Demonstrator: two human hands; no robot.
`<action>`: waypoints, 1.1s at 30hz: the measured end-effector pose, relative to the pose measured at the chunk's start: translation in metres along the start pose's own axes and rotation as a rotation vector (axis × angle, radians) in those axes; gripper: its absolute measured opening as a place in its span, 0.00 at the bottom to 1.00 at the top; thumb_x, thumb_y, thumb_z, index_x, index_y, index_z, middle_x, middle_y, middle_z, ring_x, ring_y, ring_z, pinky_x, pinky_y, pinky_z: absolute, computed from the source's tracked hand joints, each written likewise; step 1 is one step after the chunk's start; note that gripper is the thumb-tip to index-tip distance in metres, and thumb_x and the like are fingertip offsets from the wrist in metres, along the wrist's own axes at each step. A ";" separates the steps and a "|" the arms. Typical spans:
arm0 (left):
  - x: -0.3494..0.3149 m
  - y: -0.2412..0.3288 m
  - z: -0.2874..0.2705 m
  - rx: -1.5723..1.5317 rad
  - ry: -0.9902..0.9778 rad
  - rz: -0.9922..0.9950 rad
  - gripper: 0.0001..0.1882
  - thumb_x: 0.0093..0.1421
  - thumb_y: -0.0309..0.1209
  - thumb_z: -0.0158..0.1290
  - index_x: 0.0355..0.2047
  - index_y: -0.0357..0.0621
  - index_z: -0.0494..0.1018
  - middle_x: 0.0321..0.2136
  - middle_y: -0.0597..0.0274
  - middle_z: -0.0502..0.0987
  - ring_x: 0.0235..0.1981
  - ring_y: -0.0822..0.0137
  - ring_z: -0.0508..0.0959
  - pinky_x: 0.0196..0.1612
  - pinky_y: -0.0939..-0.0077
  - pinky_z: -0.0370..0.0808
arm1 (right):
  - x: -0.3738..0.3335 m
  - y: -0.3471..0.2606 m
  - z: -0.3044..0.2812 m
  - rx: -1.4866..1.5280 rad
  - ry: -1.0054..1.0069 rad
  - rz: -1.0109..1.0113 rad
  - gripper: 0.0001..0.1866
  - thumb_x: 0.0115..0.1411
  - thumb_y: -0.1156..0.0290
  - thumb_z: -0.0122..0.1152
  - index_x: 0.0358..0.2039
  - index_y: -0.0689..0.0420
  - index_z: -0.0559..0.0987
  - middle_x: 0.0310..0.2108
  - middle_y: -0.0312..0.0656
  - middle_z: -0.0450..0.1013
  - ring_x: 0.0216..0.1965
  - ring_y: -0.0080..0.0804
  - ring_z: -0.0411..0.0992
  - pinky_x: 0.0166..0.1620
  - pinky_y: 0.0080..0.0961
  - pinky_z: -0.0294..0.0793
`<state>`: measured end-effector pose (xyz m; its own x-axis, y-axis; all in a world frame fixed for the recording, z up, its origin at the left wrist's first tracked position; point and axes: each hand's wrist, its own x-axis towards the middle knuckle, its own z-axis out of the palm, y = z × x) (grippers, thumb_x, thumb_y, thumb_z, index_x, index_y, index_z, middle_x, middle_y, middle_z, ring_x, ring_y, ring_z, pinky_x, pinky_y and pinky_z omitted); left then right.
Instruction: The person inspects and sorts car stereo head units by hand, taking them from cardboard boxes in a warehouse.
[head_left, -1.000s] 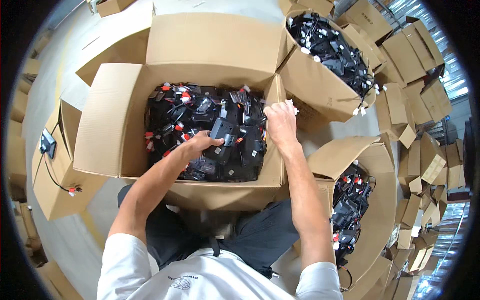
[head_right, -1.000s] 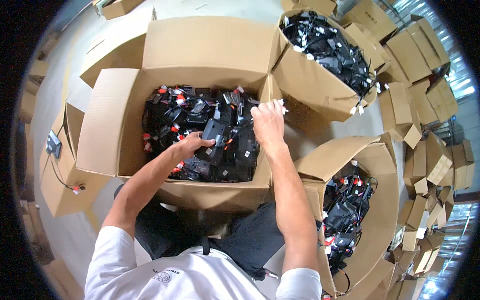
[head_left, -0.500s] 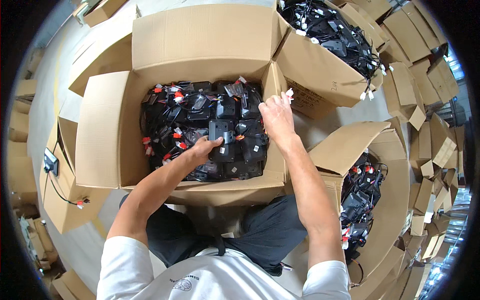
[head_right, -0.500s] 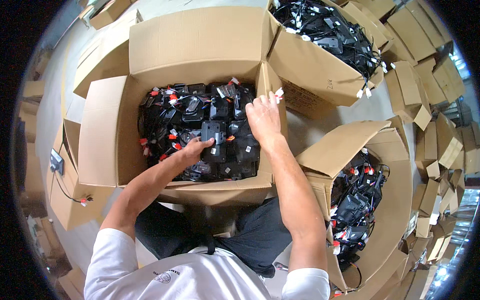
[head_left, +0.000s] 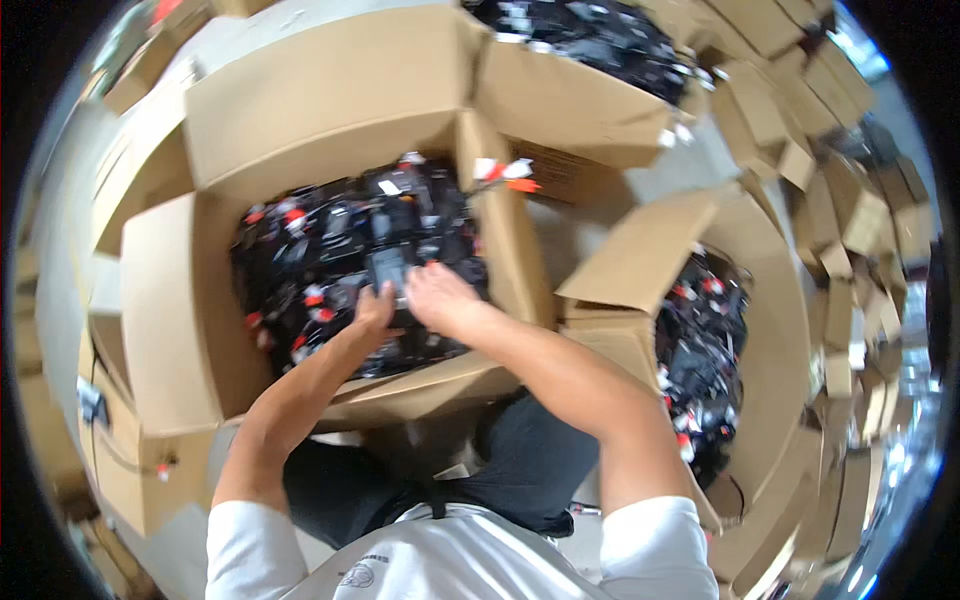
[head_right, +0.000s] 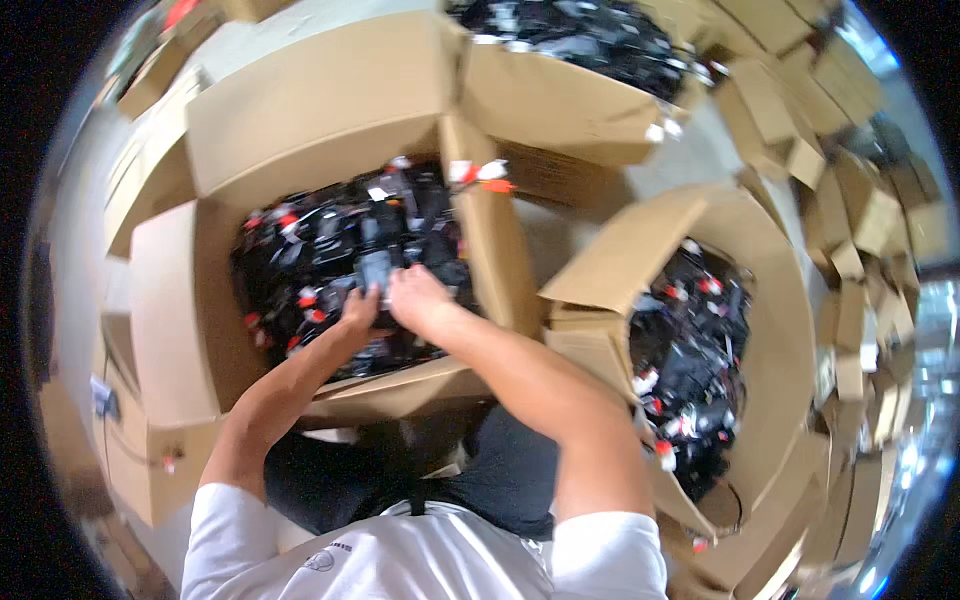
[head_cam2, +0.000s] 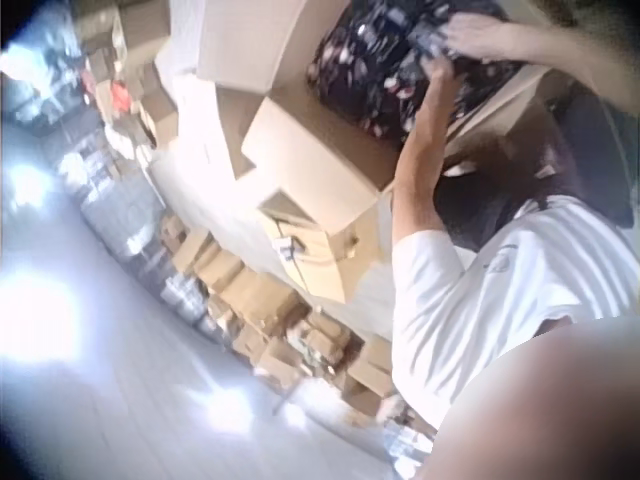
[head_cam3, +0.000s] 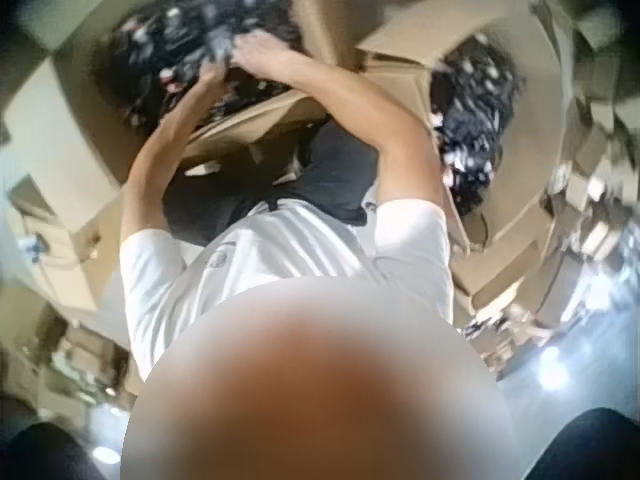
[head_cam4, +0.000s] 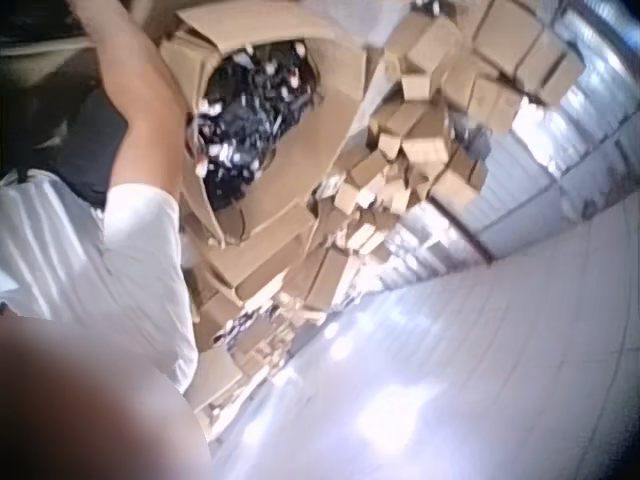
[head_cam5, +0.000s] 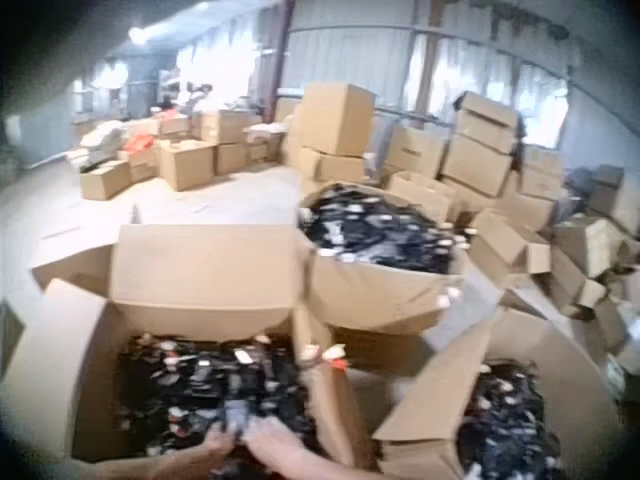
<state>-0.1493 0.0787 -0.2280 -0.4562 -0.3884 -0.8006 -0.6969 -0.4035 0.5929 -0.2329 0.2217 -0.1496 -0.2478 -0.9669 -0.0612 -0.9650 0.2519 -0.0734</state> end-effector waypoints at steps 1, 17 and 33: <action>0.007 -0.007 -0.012 0.012 -0.058 0.014 0.30 0.68 0.47 0.47 0.64 0.48 0.53 0.62 0.49 0.59 0.59 0.42 0.67 0.48 0.32 0.76 | 0.011 -0.007 -0.006 0.125 -0.113 0.074 0.10 0.57 0.71 0.55 0.34 0.62 0.80 0.35 0.49 0.76 0.41 0.44 0.75 0.45 0.40 0.74; 0.099 -0.005 -0.114 0.562 0.302 0.677 0.26 0.61 0.49 0.57 0.48 0.39 0.72 0.27 0.61 0.75 0.25 0.66 0.75 0.22 0.65 0.72 | -0.276 -0.001 -0.271 0.553 0.453 0.639 0.24 0.56 0.60 0.67 0.50 0.59 0.77 0.46 0.51 0.76 0.49 0.47 0.74 0.53 0.39 0.72; -0.076 0.019 -0.077 0.431 -0.076 0.557 0.17 0.66 0.39 0.53 0.46 0.40 0.75 0.28 0.69 0.76 0.26 0.78 0.74 0.26 0.82 0.71 | -0.606 0.043 -0.079 -0.059 -0.243 1.138 0.11 0.57 0.67 0.61 0.38 0.59 0.75 0.39 0.50 0.76 0.45 0.49 0.75 0.51 0.42 0.72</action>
<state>-0.0849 0.0368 -0.1490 -0.8350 -0.3767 -0.4011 -0.4985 0.2089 0.8413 -0.1308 0.8150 -0.0368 -0.9562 -0.1492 -0.2517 -0.2006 0.9605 0.1928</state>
